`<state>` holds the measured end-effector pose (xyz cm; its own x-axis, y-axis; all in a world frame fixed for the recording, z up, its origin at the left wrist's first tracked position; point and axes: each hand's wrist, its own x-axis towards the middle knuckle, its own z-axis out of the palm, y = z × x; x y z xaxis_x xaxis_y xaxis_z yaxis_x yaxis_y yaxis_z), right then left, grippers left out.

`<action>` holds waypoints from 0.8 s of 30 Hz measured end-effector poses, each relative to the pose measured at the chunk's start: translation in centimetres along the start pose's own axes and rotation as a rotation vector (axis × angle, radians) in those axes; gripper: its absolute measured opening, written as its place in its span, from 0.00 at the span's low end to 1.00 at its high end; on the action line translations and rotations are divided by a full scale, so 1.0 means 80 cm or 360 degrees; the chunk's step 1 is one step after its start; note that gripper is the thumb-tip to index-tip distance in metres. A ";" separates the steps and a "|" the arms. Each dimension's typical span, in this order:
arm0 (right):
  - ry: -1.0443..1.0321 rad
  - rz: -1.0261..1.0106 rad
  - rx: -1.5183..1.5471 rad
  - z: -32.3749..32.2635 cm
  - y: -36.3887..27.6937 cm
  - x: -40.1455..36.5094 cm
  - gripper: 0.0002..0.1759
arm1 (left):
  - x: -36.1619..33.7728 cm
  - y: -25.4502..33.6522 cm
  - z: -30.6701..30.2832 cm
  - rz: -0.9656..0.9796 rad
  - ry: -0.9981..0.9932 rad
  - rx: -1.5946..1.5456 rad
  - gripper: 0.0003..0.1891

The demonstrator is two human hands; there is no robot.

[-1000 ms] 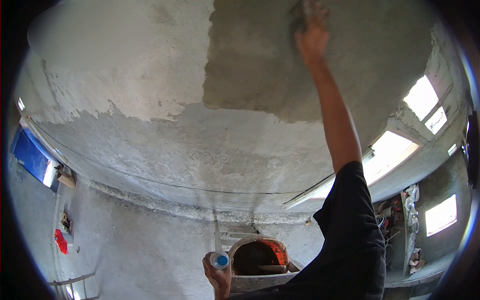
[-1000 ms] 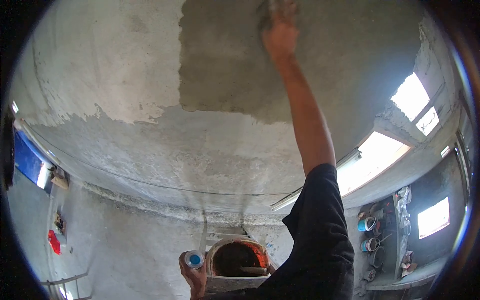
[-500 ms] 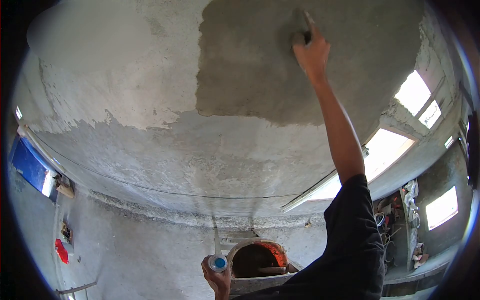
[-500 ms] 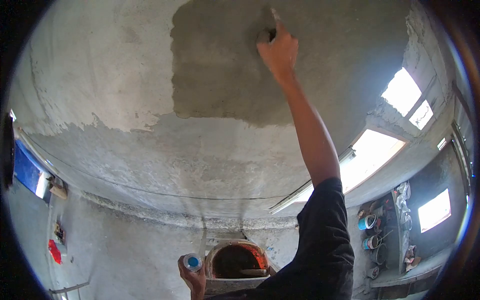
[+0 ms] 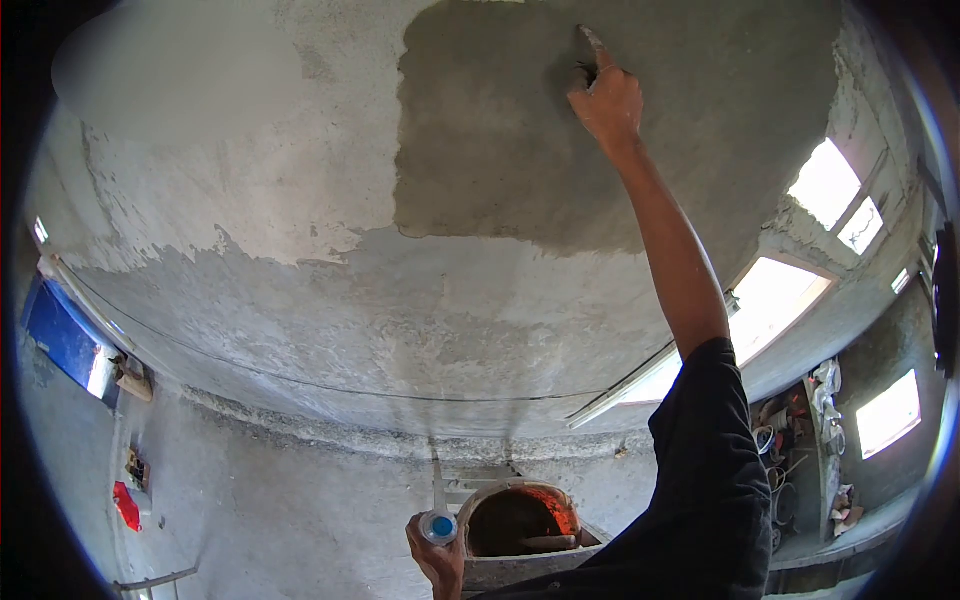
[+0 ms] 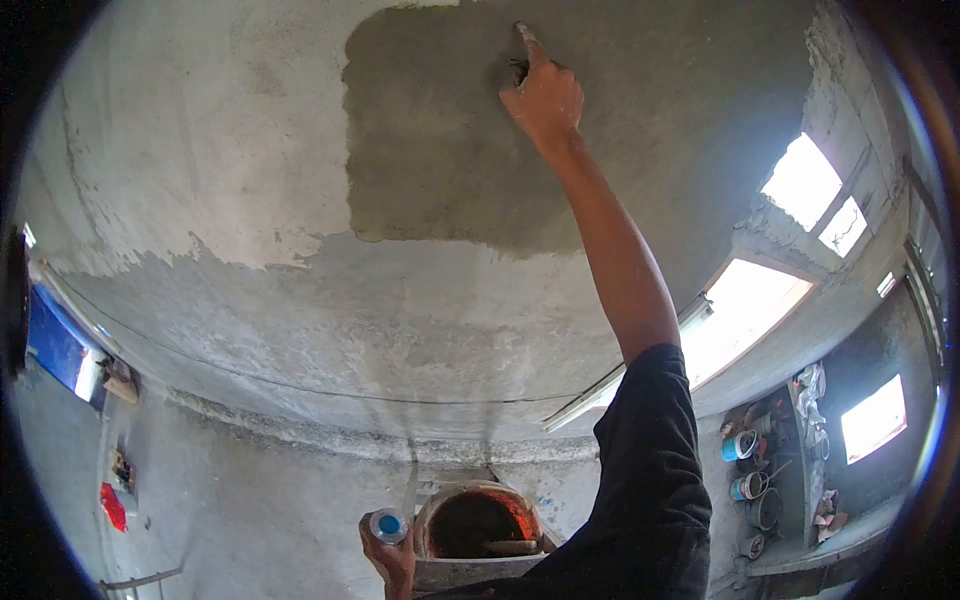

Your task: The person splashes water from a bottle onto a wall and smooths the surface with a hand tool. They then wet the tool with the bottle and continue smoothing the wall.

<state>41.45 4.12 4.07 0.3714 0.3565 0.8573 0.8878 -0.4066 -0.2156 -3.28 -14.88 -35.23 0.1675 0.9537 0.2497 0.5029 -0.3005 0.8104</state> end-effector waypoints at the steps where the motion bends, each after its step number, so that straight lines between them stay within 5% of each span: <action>1: -0.0001 0.0001 -0.0001 0.002 0.002 0.000 0.42 | 0.000 0.000 0.000 -0.0007 0.0005 0.0004 0.28; 7: 0.0419 -0.0299 0.0258 0.012 0.023 -0.005 0.26 | 0.000 0.001 0.000 -0.0041 0.0007 -0.0006 0.27; 13: 0.0431 0.0152 0.0892 -0.002 0.022 -0.009 0.22 | 0.002 0.005 -0.003 -0.0075 -0.0010 -0.0029 0.27; 15: -0.0162 0.0824 0.1408 -0.026 0.017 -0.025 0.19 | 0.001 0.001 0.000 -0.0080 0.0006 -0.0032 0.27; 22: -0.0761 0.0621 0.0952 -0.107 0.051 -0.236 0.11 | 0.004 0.005 -0.004 -0.0044 0.0023 -0.0042 0.27; 24: -0.1053 0.1253 0.1248 -0.152 0.082 -0.313 0.11 | 0.004 0.005 -0.005 -0.0041 0.0019 -0.0056 0.27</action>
<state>34.69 -17.73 -13.10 0.7272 0.6858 0.0308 0.2081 -0.1774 -0.9619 -3.37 -14.65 -34.64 0.1449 0.9612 0.2347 0.4767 -0.2757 0.8347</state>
